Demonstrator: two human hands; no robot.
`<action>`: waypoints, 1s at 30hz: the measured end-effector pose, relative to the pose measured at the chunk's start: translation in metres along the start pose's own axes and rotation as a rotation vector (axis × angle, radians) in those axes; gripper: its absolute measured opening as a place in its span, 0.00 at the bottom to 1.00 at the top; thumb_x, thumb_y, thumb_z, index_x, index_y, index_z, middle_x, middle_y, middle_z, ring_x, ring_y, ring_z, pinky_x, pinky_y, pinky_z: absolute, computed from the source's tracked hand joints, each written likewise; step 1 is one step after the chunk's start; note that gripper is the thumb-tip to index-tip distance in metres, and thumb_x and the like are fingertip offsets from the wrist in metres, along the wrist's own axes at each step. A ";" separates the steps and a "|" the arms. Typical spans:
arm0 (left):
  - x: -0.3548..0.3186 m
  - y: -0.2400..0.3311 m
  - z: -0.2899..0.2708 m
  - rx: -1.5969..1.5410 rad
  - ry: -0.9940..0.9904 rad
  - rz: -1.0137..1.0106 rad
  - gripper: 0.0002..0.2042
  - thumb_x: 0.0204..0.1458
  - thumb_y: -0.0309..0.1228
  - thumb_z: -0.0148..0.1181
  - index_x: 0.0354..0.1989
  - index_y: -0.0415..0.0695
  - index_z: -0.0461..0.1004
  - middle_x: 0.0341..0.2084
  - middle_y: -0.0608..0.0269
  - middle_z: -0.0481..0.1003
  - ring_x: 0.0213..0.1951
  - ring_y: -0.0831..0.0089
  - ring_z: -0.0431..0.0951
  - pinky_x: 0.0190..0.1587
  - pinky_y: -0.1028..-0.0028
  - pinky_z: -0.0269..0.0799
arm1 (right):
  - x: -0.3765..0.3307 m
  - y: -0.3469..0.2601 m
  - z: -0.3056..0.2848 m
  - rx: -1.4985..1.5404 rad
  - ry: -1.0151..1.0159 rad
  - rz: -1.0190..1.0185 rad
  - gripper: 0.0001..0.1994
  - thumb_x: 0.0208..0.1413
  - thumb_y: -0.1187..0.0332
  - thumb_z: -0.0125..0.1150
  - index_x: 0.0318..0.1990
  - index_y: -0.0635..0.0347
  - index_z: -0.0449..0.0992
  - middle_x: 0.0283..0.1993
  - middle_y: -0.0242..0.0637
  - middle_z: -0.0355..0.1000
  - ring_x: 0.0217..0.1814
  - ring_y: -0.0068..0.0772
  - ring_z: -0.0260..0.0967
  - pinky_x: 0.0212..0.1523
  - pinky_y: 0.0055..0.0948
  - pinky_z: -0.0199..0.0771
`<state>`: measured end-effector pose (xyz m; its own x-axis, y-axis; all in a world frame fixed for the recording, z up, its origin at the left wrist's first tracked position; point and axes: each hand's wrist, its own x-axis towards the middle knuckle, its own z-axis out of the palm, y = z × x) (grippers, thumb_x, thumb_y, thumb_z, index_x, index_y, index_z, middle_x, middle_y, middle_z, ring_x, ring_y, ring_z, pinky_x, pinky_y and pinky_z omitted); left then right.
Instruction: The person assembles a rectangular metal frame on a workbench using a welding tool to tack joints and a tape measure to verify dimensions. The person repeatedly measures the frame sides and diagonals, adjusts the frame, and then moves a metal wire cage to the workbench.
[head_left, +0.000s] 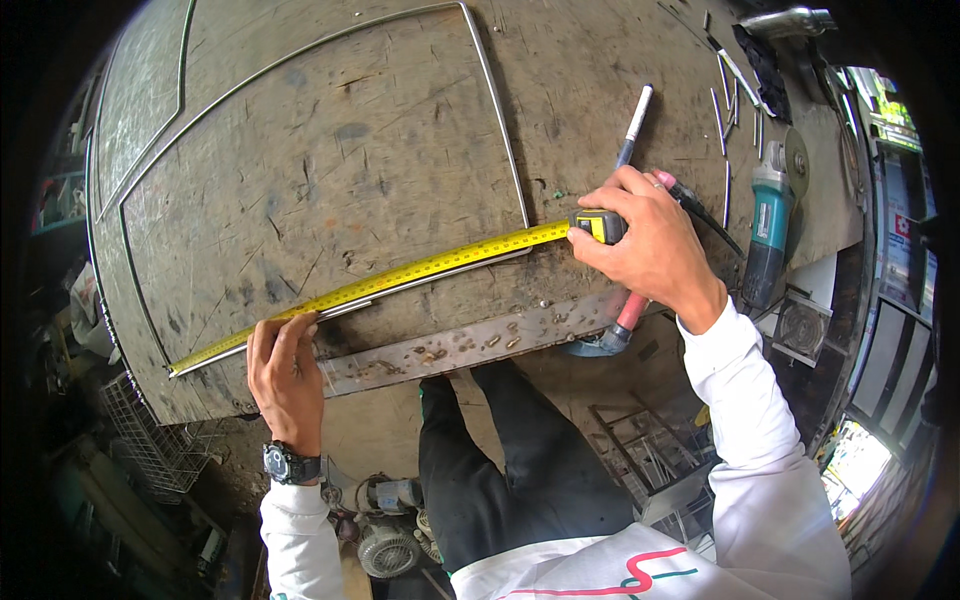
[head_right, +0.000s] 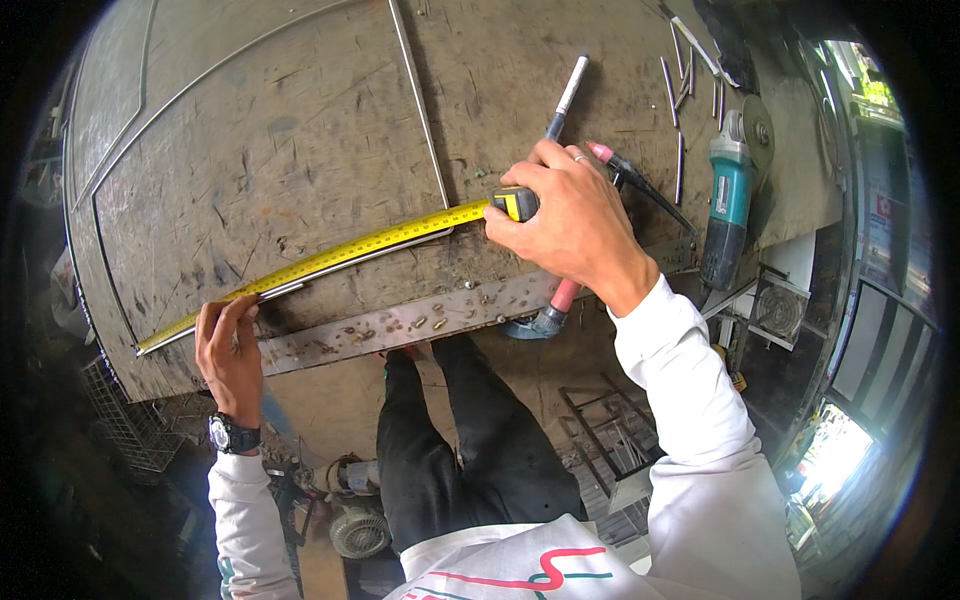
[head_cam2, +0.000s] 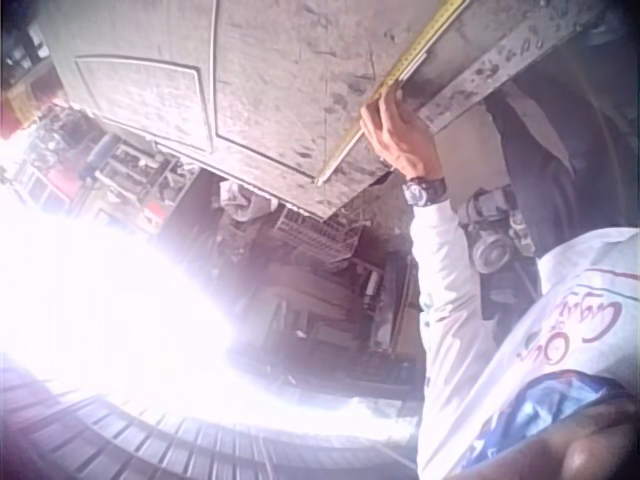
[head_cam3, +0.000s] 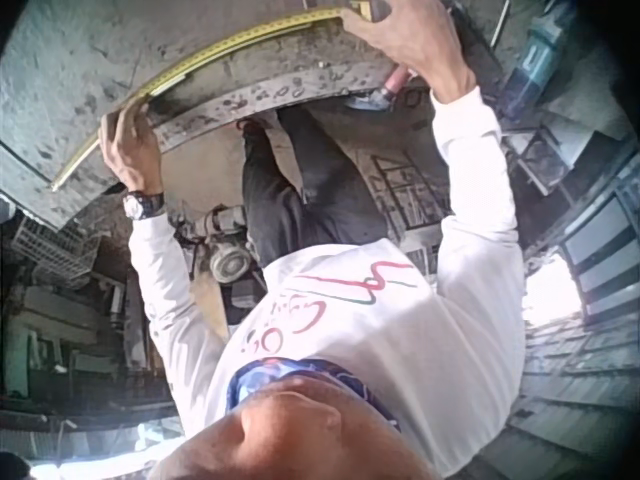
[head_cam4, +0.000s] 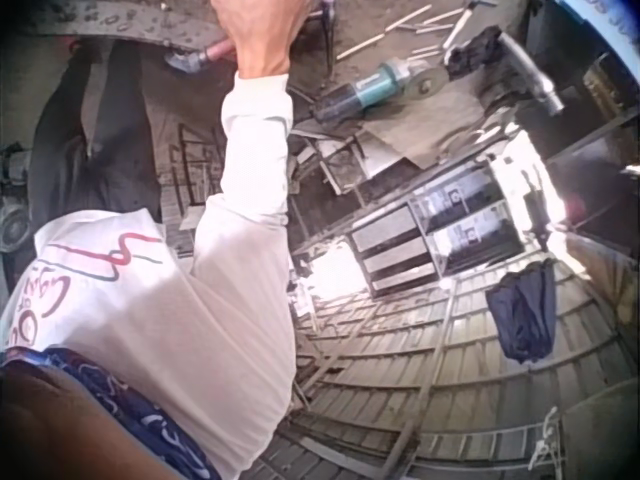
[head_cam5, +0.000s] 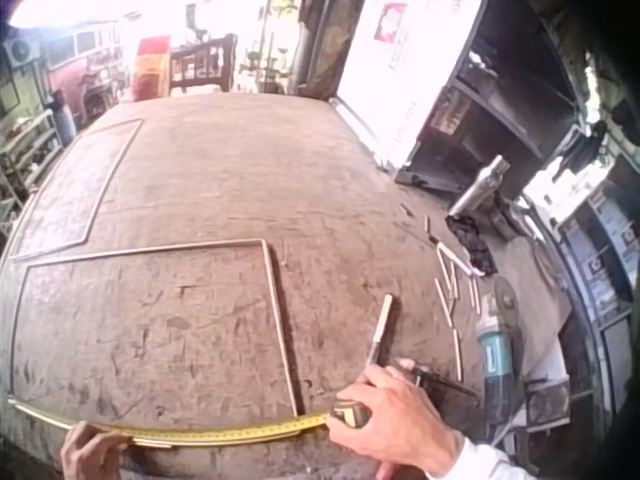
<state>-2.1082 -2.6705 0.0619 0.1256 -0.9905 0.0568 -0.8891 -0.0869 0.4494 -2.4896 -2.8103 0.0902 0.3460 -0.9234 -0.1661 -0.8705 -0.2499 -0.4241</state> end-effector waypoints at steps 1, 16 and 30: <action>0.000 0.000 0.000 0.003 0.000 0.004 0.15 0.50 0.12 0.65 0.45 0.43 0.84 0.37 0.56 0.78 0.42 0.55 0.80 0.47 0.60 0.76 | 0.000 0.000 0.000 -0.001 -0.001 0.001 0.20 0.50 0.55 0.73 0.43 0.63 0.87 0.43 0.46 0.77 0.48 0.52 0.76 0.53 0.46 0.76; -0.003 -0.007 0.006 0.027 0.033 0.083 0.17 0.51 0.12 0.65 0.47 0.44 0.84 0.42 0.57 0.81 0.45 0.57 0.81 0.49 0.61 0.78 | 0.000 0.001 0.002 -0.002 0.009 -0.006 0.20 0.50 0.56 0.72 0.42 0.65 0.86 0.42 0.48 0.76 0.48 0.54 0.75 0.53 0.47 0.77; -0.004 -0.019 0.005 -0.073 0.031 0.100 0.17 0.50 0.11 0.64 0.45 0.44 0.87 0.42 0.56 0.83 0.47 0.55 0.82 0.51 0.63 0.78 | -0.001 -0.003 0.002 -0.024 0.002 -0.004 0.18 0.51 0.60 0.74 0.44 0.64 0.84 0.44 0.42 0.75 0.49 0.49 0.74 0.56 0.42 0.74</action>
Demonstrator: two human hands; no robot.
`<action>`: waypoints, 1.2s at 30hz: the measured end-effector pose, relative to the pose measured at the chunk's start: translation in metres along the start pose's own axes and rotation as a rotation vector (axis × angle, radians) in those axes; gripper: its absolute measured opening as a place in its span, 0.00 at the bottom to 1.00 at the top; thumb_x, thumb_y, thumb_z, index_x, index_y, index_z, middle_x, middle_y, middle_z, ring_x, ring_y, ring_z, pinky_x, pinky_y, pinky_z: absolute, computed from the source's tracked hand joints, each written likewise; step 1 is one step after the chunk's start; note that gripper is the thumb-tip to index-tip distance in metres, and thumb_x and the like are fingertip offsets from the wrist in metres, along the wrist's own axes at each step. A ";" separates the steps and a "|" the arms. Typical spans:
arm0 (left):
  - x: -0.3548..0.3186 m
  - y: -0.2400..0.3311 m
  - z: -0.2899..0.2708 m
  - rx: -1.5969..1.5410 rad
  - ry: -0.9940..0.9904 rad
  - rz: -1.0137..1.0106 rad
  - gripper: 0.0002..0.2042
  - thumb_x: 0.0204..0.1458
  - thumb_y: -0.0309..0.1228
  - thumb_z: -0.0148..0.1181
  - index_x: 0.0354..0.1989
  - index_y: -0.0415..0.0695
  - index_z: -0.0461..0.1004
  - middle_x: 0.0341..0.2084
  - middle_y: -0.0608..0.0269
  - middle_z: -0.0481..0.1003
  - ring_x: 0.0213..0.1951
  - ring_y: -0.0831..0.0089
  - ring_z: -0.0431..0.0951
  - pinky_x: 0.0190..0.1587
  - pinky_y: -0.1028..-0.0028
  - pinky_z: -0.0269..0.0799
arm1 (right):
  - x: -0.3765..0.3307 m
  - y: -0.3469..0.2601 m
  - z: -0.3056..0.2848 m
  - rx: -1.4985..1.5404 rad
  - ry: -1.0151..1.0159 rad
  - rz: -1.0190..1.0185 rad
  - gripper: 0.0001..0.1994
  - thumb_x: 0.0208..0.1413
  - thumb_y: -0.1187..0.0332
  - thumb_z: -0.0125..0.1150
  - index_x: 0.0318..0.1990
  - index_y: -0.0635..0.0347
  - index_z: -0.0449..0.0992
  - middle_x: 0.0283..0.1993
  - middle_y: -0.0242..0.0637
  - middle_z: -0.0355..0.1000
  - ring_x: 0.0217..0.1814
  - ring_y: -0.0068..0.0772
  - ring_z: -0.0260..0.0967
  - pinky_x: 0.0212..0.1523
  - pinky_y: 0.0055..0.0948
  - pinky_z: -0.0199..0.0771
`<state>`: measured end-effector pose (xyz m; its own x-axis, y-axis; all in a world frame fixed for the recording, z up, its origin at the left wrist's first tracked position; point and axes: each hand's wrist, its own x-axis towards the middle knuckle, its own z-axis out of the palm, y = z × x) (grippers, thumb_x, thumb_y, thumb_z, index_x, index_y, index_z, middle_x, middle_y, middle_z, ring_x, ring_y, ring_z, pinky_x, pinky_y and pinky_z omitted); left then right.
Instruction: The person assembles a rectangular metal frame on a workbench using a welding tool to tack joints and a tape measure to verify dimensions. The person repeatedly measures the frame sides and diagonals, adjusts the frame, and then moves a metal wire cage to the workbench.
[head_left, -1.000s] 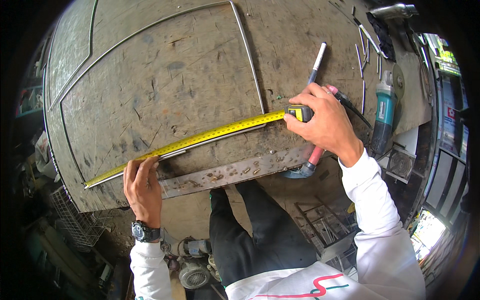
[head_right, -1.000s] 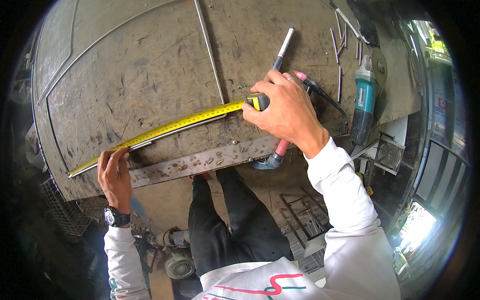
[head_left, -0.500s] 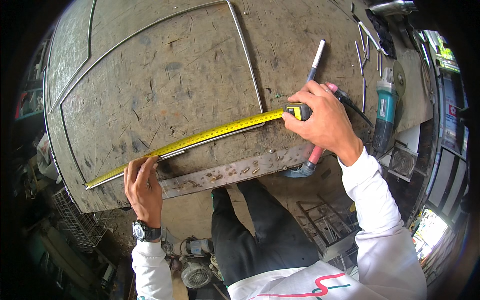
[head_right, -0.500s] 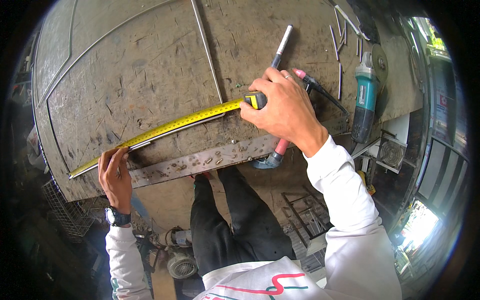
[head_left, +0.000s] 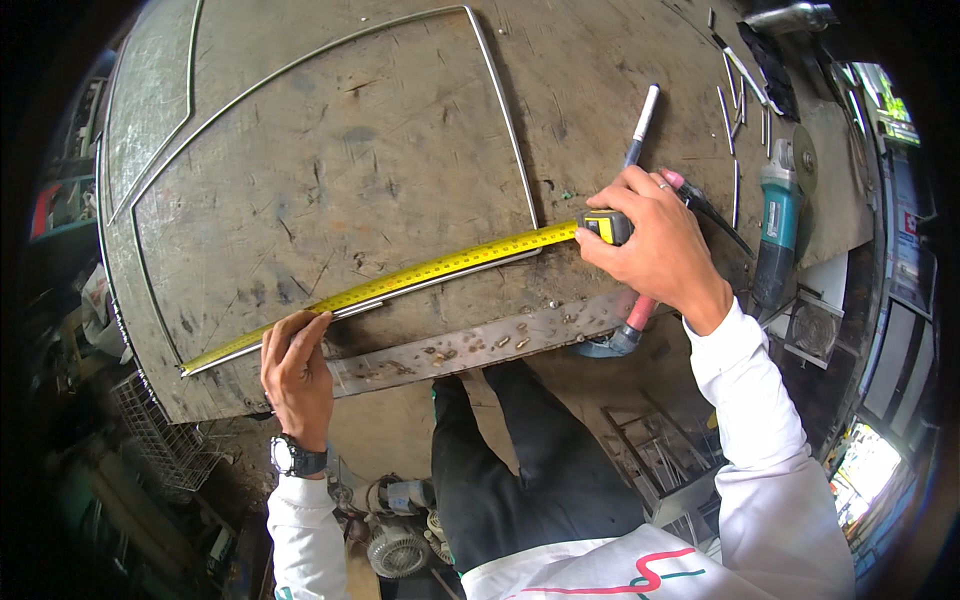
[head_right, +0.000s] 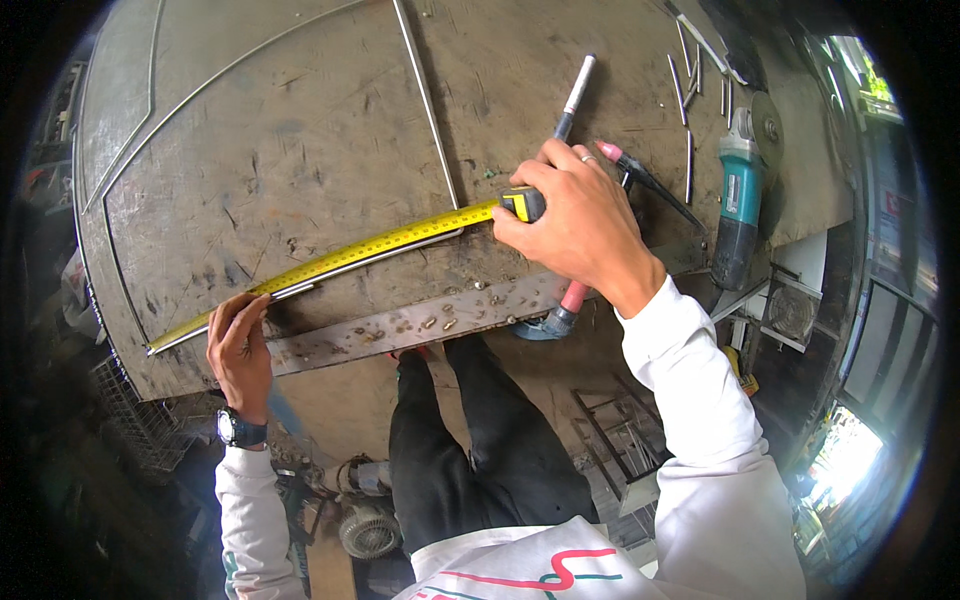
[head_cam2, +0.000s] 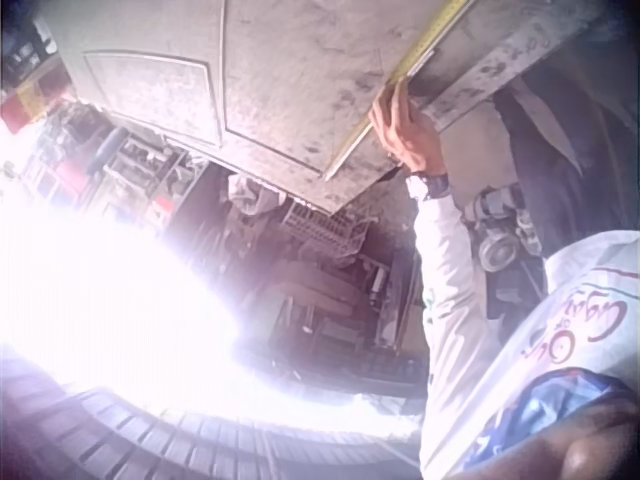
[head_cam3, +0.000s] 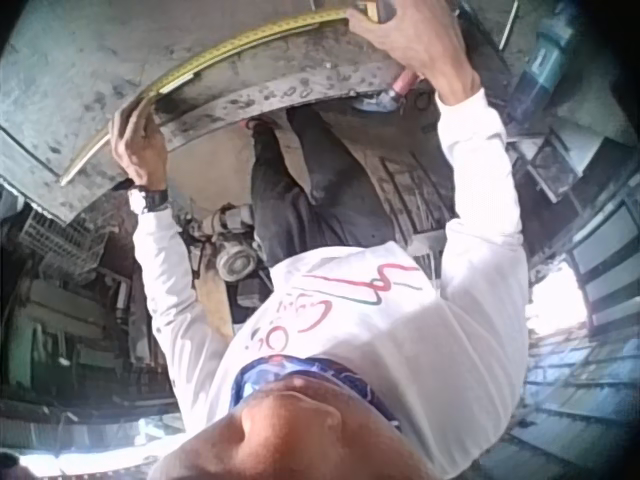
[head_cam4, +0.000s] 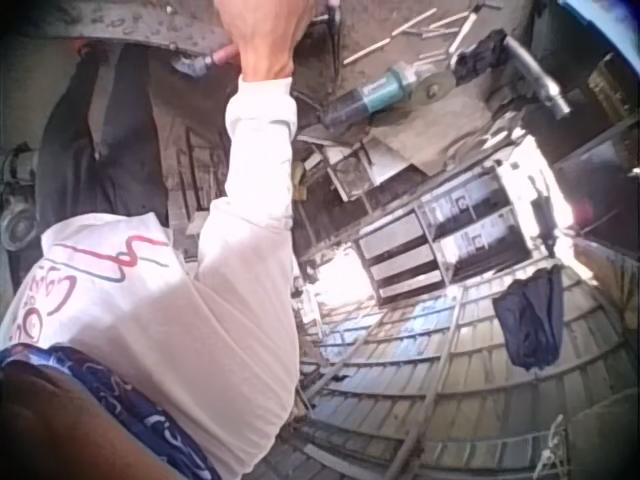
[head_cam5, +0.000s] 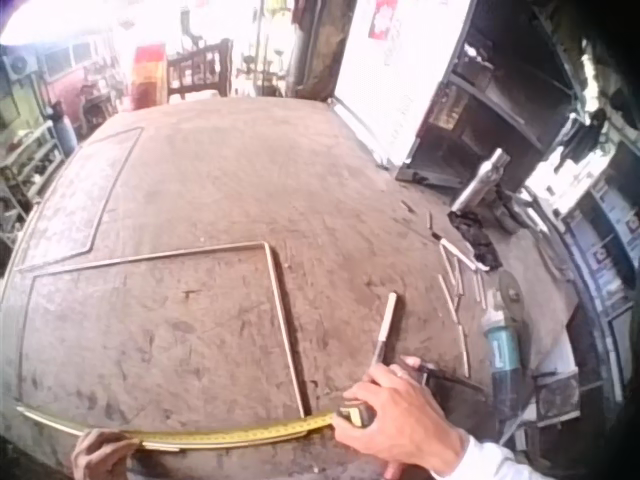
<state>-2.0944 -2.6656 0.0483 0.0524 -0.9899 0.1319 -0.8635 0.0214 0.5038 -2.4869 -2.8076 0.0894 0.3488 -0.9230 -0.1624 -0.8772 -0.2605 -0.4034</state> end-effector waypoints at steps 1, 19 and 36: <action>0.001 0.002 0.001 -0.009 -0.001 0.001 0.17 0.50 0.12 0.65 0.46 0.44 0.86 0.42 0.56 0.82 0.46 0.56 0.82 0.50 0.63 0.78 | 0.000 0.000 -0.001 0.003 0.008 -0.003 0.18 0.51 0.59 0.74 0.43 0.64 0.85 0.44 0.44 0.75 0.49 0.50 0.74 0.54 0.43 0.75; -0.012 -0.005 0.004 0.095 0.008 0.076 0.12 0.50 0.19 0.64 0.43 0.44 0.82 0.43 0.56 0.80 0.43 0.55 0.81 0.47 0.61 0.78 | -0.007 0.003 0.001 -0.019 0.120 -0.103 0.18 0.47 0.57 0.74 0.41 0.61 0.84 0.47 0.50 0.74 0.51 0.56 0.72 0.54 0.52 0.74; 0.002 -0.004 0.041 0.096 0.150 -0.034 0.17 0.52 0.27 0.61 0.52 0.42 0.78 0.56 0.50 0.75 0.57 0.53 0.76 0.61 0.57 0.75 | -0.001 0.033 0.007 -0.011 0.017 -0.147 0.14 0.49 0.67 0.73 0.41 0.63 0.80 0.45 0.47 0.75 0.51 0.53 0.72 0.55 0.48 0.71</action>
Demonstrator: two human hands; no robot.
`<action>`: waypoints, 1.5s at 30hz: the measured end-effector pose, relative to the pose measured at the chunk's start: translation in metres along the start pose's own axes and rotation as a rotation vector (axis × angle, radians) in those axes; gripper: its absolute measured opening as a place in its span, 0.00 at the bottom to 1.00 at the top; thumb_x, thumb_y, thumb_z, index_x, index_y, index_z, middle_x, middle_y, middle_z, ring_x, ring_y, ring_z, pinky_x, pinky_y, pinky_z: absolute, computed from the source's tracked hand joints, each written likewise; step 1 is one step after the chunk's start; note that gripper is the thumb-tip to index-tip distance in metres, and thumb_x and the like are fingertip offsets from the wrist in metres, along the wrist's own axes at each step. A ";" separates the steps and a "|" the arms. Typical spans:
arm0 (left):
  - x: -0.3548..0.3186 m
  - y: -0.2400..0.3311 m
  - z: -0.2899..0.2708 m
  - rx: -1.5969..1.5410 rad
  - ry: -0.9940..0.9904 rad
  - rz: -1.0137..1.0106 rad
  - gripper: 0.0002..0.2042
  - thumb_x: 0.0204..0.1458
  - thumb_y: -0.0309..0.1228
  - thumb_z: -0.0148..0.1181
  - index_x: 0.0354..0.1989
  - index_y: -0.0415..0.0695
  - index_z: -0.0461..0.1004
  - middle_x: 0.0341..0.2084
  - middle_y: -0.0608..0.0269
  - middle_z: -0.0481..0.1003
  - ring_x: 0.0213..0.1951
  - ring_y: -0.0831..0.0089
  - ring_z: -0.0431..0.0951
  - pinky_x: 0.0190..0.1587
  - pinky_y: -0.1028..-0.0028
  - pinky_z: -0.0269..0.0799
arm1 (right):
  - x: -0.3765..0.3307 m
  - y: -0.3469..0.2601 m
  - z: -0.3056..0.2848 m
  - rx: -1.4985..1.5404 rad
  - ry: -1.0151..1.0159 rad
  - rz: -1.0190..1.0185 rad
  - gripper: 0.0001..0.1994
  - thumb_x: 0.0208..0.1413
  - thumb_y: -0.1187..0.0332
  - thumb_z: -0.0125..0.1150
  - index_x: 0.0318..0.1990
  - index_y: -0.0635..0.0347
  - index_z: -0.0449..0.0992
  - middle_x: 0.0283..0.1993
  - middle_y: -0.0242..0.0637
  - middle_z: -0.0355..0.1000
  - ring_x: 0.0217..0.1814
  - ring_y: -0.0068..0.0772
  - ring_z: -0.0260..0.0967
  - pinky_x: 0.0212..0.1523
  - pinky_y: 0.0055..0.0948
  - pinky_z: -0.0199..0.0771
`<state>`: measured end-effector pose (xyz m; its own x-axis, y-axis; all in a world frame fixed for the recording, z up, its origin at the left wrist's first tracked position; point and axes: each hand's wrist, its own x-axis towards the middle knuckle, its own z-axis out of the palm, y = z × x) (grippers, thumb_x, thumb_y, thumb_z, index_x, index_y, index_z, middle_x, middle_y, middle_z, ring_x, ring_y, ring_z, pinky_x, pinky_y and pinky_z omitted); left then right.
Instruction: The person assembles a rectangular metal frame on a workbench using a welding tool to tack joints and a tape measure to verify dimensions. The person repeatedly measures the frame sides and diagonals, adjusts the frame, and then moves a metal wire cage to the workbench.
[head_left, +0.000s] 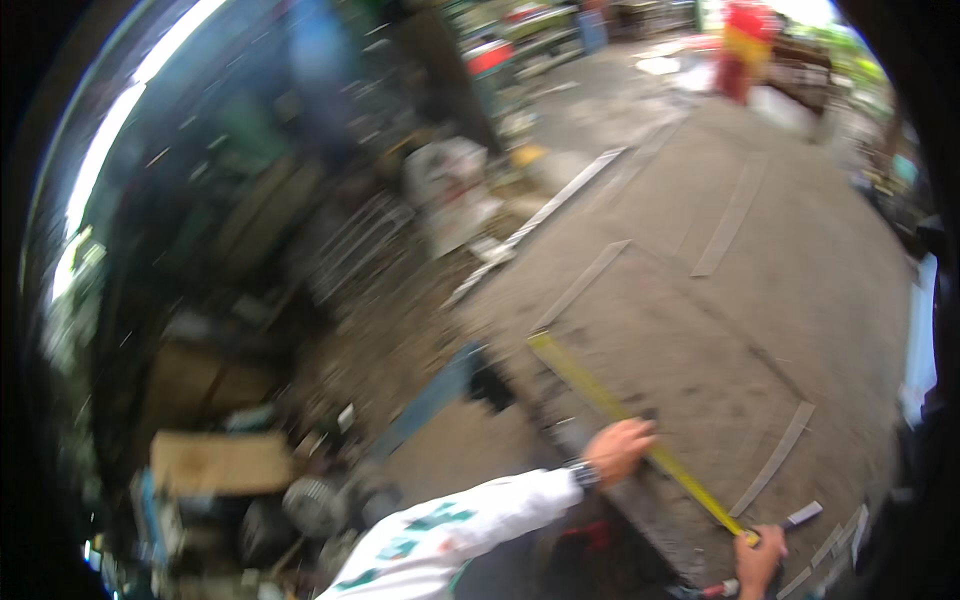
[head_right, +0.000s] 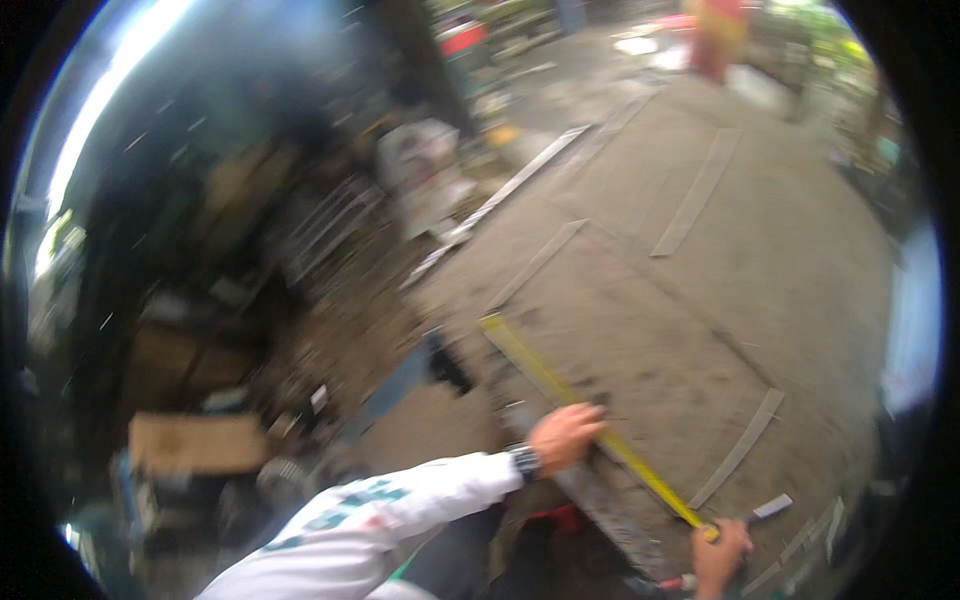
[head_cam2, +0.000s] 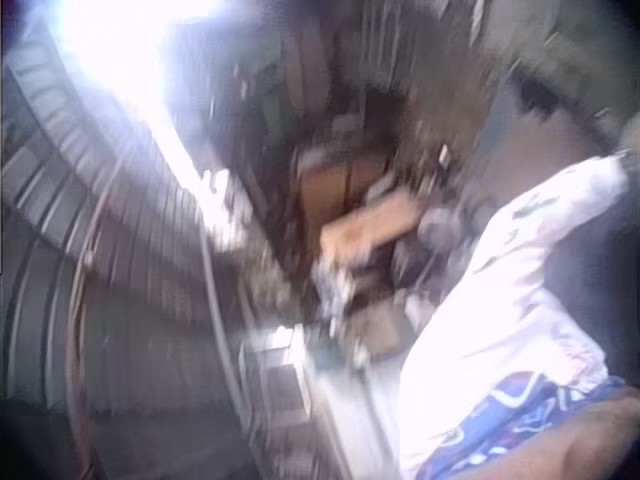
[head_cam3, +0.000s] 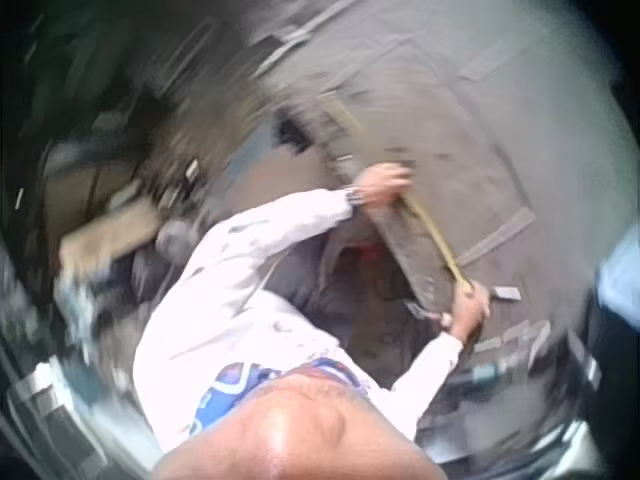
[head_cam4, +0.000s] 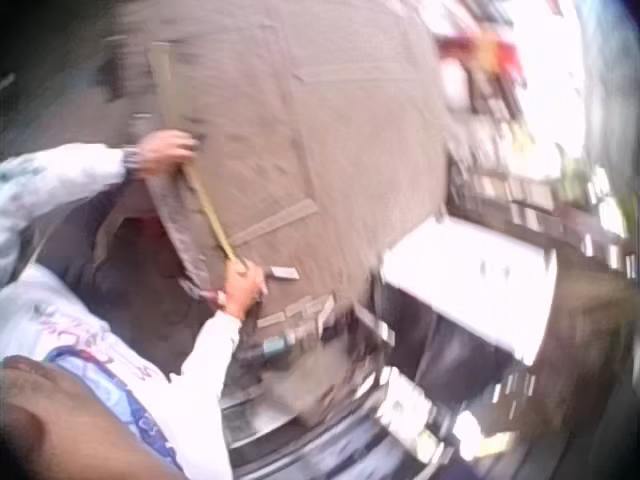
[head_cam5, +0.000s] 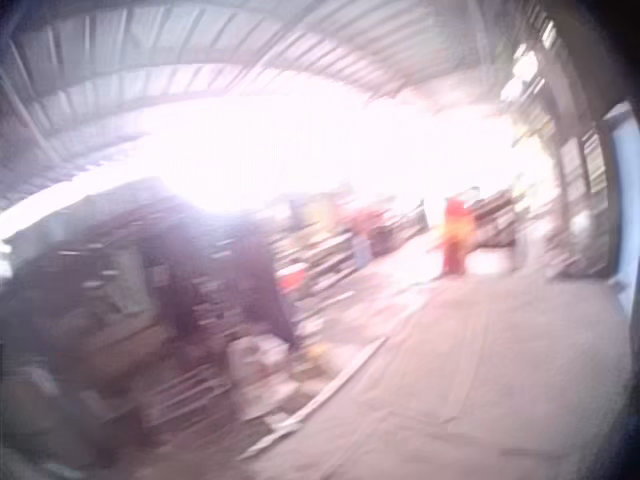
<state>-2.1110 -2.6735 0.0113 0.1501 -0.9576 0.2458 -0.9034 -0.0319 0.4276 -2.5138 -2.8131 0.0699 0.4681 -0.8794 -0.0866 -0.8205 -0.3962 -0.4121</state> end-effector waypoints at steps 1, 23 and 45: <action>0.006 0.008 -0.003 -0.005 -0.133 -0.062 0.15 0.51 0.27 0.61 0.49 0.42 0.78 0.52 0.52 0.75 0.57 0.55 0.75 0.61 0.58 0.74 | -0.002 -0.013 -0.010 -0.044 -0.032 -0.057 0.13 0.56 0.63 0.71 0.42 0.63 0.83 0.44 0.49 0.78 0.47 0.52 0.75 0.50 0.46 0.74; 0.005 0.029 0.049 0.039 0.132 -0.232 0.04 0.47 0.32 0.64 0.26 0.47 0.82 0.38 0.62 0.74 0.49 0.65 0.74 0.50 0.66 0.69 | 0.002 -0.021 -0.025 -0.117 -0.196 0.012 0.21 0.64 0.53 0.71 0.50 0.64 0.84 0.48 0.50 0.82 0.49 0.46 0.77 0.54 0.41 0.75; -0.012 0.014 -0.030 0.021 -0.013 -0.112 0.07 0.51 0.27 0.61 0.38 0.46 0.80 0.41 0.61 0.74 0.48 0.61 0.75 0.53 0.64 0.71 | 0.006 -0.023 -0.006 0.043 -0.071 -0.017 0.13 0.56 0.67 0.70 0.45 0.65 0.80 0.43 0.48 0.75 0.47 0.55 0.75 0.52 0.44 0.73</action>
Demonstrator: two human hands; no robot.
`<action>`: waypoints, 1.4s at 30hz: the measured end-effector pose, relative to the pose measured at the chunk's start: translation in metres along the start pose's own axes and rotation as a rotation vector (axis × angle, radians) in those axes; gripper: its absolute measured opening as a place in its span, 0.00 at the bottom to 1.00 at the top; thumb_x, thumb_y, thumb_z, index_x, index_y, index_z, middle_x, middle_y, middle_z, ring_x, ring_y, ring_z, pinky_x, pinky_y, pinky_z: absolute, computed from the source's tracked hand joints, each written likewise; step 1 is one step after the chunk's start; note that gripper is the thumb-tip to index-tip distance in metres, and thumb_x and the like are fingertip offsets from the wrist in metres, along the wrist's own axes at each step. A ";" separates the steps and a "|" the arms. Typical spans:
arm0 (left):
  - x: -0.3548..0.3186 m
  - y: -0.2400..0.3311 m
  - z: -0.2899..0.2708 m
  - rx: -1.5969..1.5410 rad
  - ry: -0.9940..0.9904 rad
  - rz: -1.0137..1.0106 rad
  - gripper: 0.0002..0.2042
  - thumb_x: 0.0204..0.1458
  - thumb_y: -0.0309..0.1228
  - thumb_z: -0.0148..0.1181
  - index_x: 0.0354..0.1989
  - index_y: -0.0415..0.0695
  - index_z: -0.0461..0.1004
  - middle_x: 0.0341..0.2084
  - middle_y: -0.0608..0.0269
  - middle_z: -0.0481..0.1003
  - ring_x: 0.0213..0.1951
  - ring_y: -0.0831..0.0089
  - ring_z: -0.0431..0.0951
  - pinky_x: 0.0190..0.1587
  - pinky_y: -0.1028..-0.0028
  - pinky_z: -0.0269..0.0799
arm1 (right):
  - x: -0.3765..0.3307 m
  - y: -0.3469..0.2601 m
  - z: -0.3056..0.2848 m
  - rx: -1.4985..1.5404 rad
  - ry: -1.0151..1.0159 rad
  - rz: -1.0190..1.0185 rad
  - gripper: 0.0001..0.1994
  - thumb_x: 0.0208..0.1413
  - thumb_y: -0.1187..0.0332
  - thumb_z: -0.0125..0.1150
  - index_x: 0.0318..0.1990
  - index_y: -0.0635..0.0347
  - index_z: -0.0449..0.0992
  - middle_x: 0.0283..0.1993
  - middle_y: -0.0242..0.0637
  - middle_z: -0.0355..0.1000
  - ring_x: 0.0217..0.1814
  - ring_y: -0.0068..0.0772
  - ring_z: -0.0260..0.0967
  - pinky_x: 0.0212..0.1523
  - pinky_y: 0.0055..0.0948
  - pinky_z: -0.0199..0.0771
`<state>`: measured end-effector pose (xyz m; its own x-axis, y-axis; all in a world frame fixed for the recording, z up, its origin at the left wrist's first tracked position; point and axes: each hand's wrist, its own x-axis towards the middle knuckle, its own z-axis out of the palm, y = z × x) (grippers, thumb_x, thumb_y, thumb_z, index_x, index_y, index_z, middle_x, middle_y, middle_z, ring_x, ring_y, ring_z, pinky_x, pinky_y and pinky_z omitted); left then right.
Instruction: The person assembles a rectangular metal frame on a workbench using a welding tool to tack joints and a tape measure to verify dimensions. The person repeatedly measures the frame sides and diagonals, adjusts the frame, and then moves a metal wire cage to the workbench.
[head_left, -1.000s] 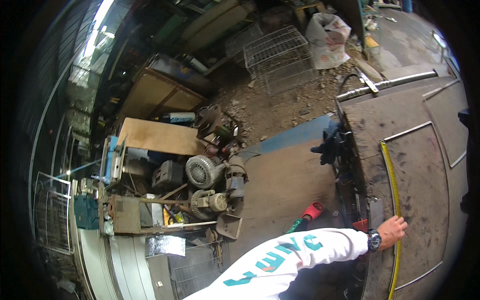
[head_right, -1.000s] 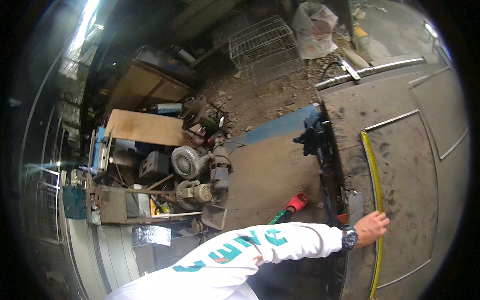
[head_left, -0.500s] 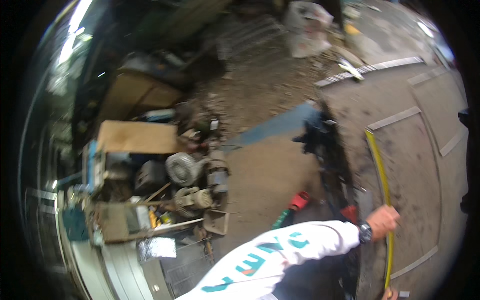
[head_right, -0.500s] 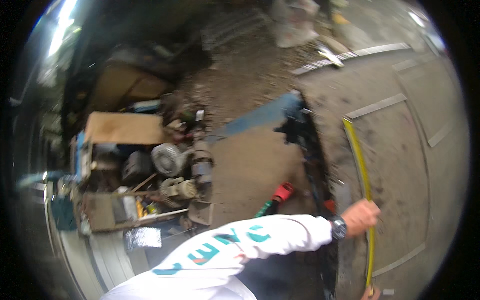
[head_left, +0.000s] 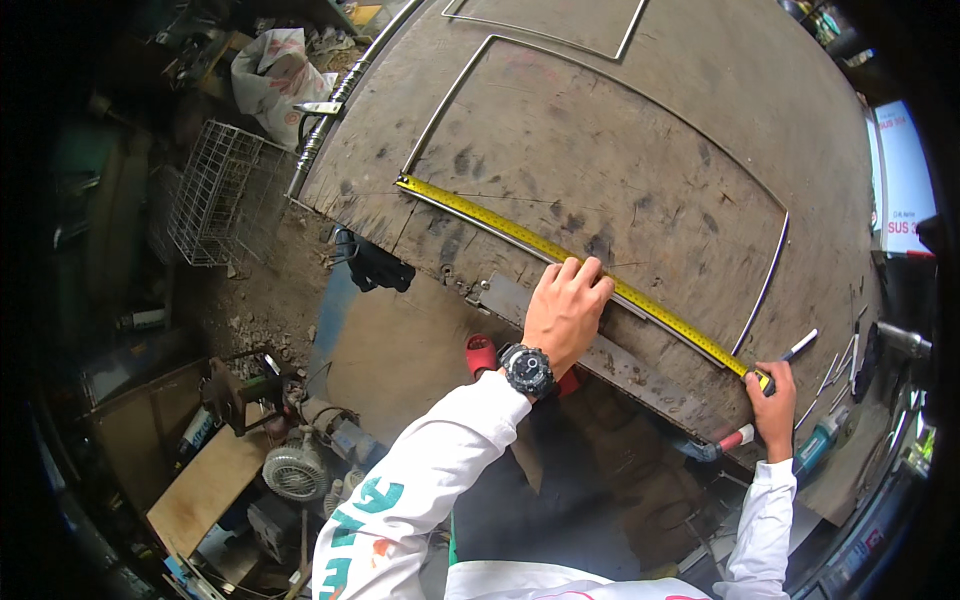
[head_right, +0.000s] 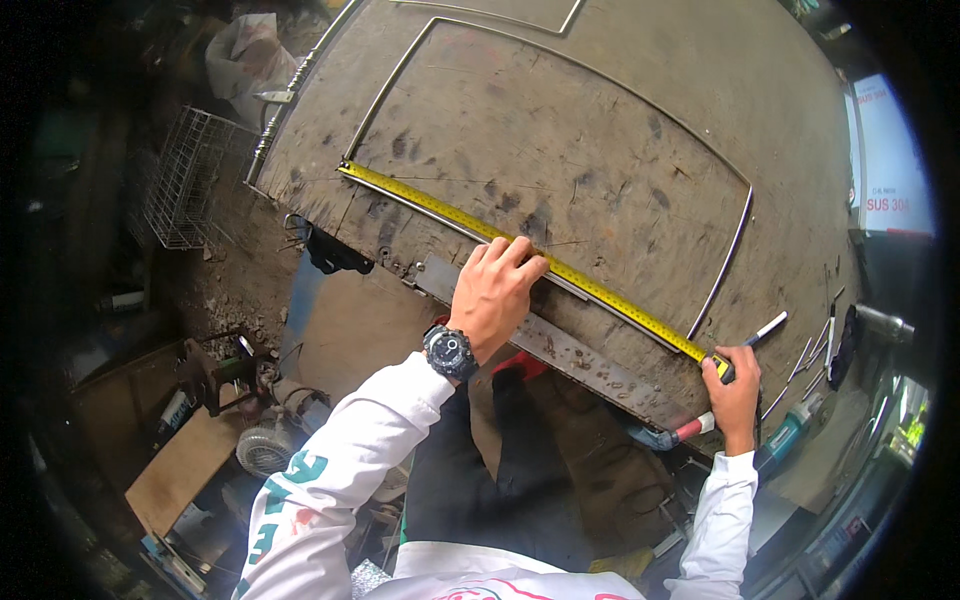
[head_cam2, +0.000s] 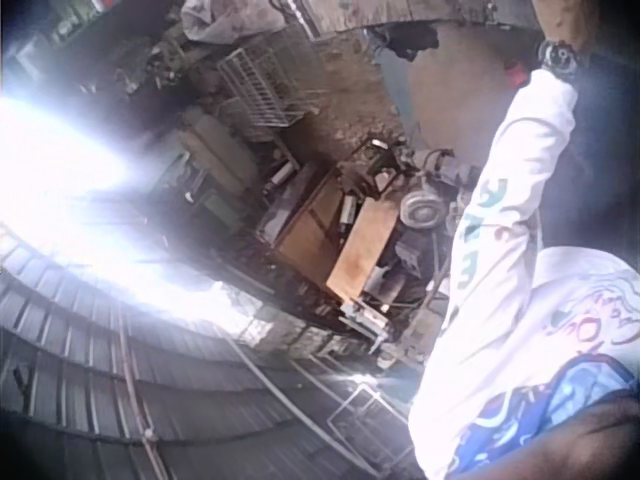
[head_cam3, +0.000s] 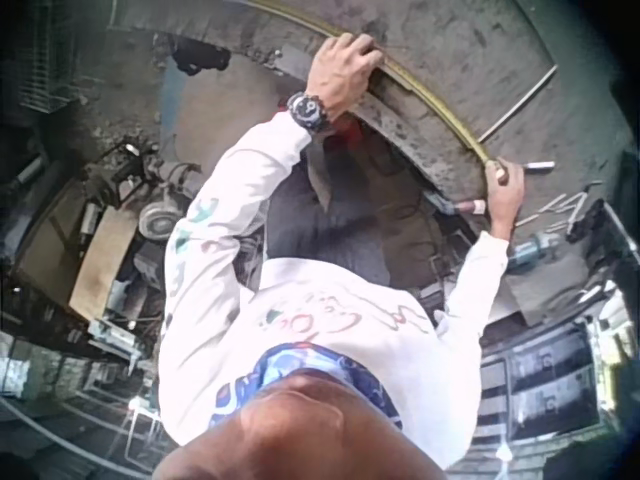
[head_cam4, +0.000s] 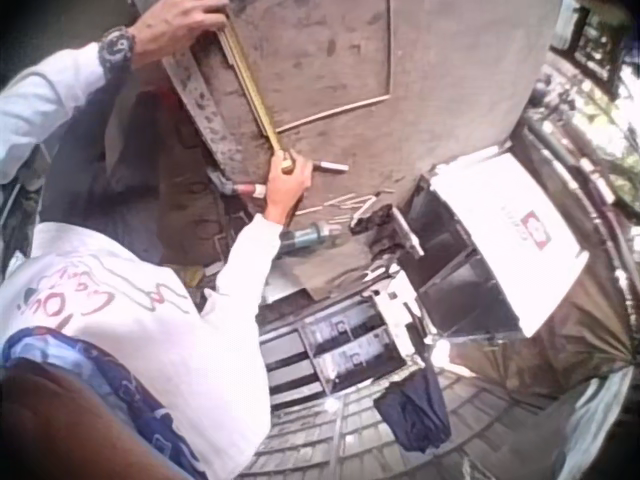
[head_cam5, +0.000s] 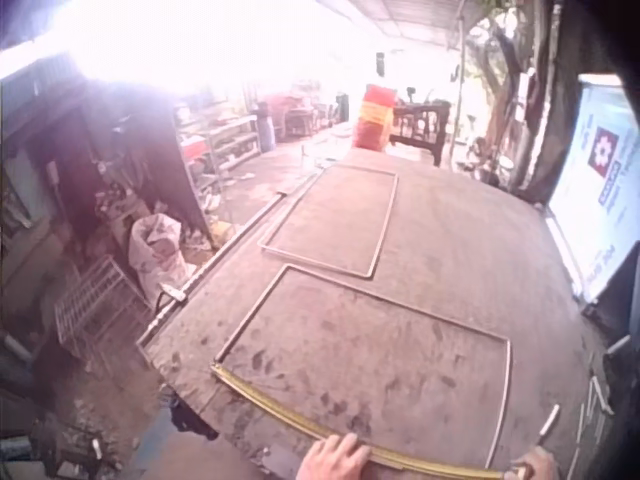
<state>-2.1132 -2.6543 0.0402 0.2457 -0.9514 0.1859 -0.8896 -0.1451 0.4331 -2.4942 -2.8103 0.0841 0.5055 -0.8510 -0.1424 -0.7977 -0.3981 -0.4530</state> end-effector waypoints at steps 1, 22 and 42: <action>0.000 0.000 0.001 -0.006 -0.003 0.006 0.07 0.50 0.27 0.61 0.38 0.46 0.80 0.41 0.61 0.74 0.48 0.61 0.75 0.53 0.63 0.71 | -0.002 0.000 -0.001 -0.005 0.001 0.000 0.13 0.55 0.67 0.70 0.44 0.65 0.80 0.43 0.48 0.75 0.47 0.55 0.75 0.52 0.44 0.73; 0.019 0.000 -0.016 -0.046 -0.094 0.105 0.08 0.55 0.20 0.66 0.42 0.45 0.83 0.37 0.61 0.78 0.42 0.57 0.79 0.45 0.61 0.76 | 0.000 -0.002 0.004 -0.116 0.092 0.026 0.17 0.52 0.56 0.73 0.40 0.59 0.82 0.41 0.41 0.77 0.49 0.49 0.76 0.56 0.44 0.71; 0.028 -0.004 -0.019 0.071 -0.227 0.209 0.07 0.60 0.23 0.65 0.46 0.41 0.81 0.40 0.57 0.79 0.42 0.55 0.80 0.46 0.61 0.76 | -0.003 0.003 0.004 -0.019 0.044 0.113 0.20 0.54 0.53 0.72 0.41 0.63 0.80 0.45 0.41 0.74 0.51 0.50 0.75 0.49 0.49 0.79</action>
<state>-2.0955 -2.6757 0.0607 -0.0304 -0.9978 0.0592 -0.9384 0.0489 0.3421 -2.4966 -2.8076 0.0802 0.3974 -0.9049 -0.1527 -0.8551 -0.3048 -0.4195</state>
